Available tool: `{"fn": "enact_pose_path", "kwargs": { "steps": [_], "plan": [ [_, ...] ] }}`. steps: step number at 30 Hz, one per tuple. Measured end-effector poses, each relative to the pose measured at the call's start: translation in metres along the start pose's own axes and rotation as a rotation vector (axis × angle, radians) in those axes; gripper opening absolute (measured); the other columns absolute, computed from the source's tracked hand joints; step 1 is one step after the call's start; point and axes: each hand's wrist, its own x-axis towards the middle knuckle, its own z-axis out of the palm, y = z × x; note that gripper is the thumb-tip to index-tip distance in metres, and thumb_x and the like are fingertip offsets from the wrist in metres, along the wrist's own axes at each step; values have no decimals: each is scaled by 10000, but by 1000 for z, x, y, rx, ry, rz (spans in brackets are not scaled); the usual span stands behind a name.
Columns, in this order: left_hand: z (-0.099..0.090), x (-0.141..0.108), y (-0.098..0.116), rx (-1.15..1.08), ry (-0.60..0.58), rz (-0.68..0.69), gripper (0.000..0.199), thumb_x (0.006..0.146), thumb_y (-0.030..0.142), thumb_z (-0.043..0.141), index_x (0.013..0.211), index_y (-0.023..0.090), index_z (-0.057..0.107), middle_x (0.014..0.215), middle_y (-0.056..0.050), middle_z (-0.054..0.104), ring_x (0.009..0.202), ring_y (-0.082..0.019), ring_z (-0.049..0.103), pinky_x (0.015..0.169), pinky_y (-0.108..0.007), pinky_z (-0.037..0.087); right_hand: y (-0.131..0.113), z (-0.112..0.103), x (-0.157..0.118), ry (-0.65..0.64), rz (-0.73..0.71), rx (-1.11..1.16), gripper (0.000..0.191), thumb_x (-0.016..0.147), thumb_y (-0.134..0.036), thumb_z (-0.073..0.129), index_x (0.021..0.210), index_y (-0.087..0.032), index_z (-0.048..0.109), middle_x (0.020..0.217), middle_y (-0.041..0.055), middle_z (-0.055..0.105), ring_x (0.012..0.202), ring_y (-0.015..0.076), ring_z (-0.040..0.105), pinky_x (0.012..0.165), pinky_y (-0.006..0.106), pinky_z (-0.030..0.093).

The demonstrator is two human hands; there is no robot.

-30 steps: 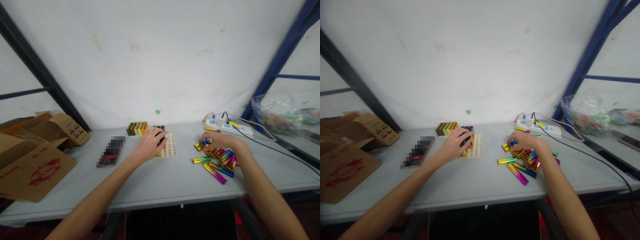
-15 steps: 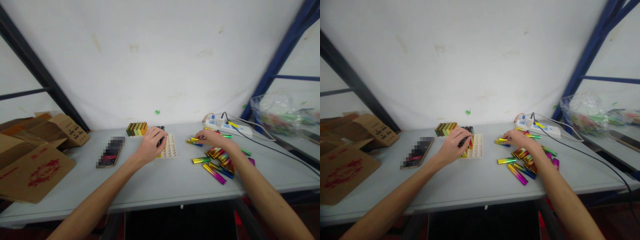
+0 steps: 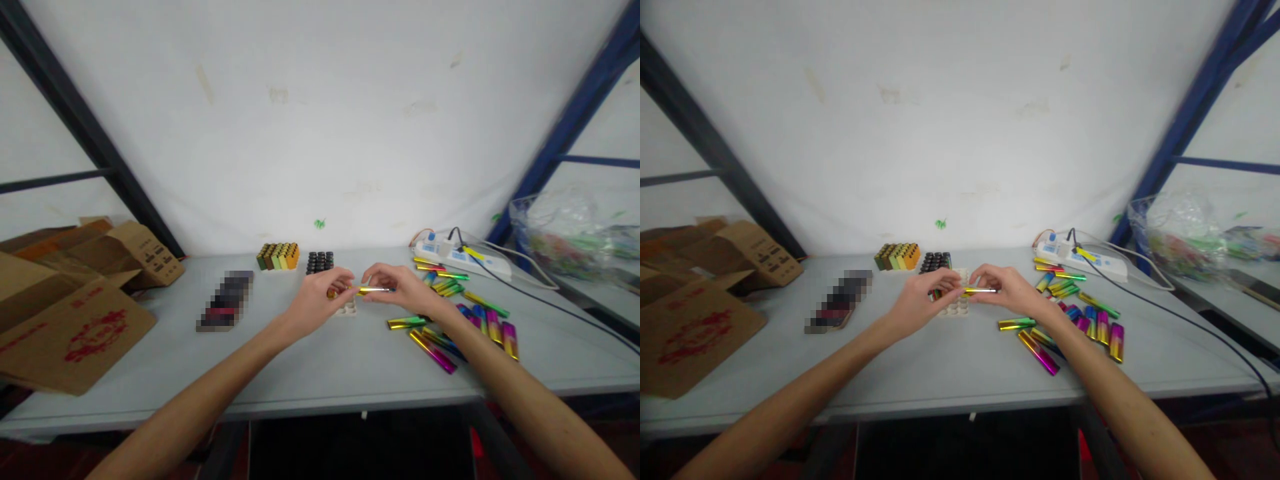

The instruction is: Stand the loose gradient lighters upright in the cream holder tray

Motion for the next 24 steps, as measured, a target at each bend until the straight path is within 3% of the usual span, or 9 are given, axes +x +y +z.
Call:
{"fn": "enact_pose_path", "kwargs": {
  "steps": [3,7,11,15,21,24],
  "plan": [
    [-2,1,3,-225,-79,-179,197,899,343,736,910,149,701,796,-47,757,738,-176,751,706,-270,607,1,4,1,82,22,134,373,806,-467,831,954,-187,634,801,12,695,631,129,633,574,239,485],
    [-7,4,6,-450,-64,-306,309,827,384,802,980,136,699,812,-62,766,701,-182,756,686,-276,614,0,-1,1,127,7,340,349,821,-392,839,1002,-190,619,765,6,717,599,123,648,613,258,522],
    [-12,5,12,-479,-171,-332,423,862,419,761,1170,137,690,843,-73,763,730,-190,757,705,-293,610,-2,-3,1,137,-8,435,304,855,-358,814,1054,-181,666,764,24,743,618,135,674,642,278,544],
    [-11,5,19,-571,-270,-357,380,896,466,716,1060,124,690,799,-61,721,749,-198,744,742,-332,619,-2,2,1,188,-31,373,304,827,-343,838,1062,-179,738,748,13,706,584,117,616,584,259,513],
    [-10,6,22,-600,-329,-317,376,949,507,638,1004,137,668,843,-49,687,568,-99,592,526,-227,489,-1,8,3,196,-130,156,331,848,-392,814,1111,-197,769,866,43,684,706,137,582,622,264,484],
    [-11,7,22,-626,-333,-279,378,971,510,609,972,134,643,853,-64,688,646,-125,623,609,-259,523,2,5,2,191,-109,149,383,944,-459,692,1229,-204,708,778,5,623,618,120,541,577,253,464]
  ]
}}
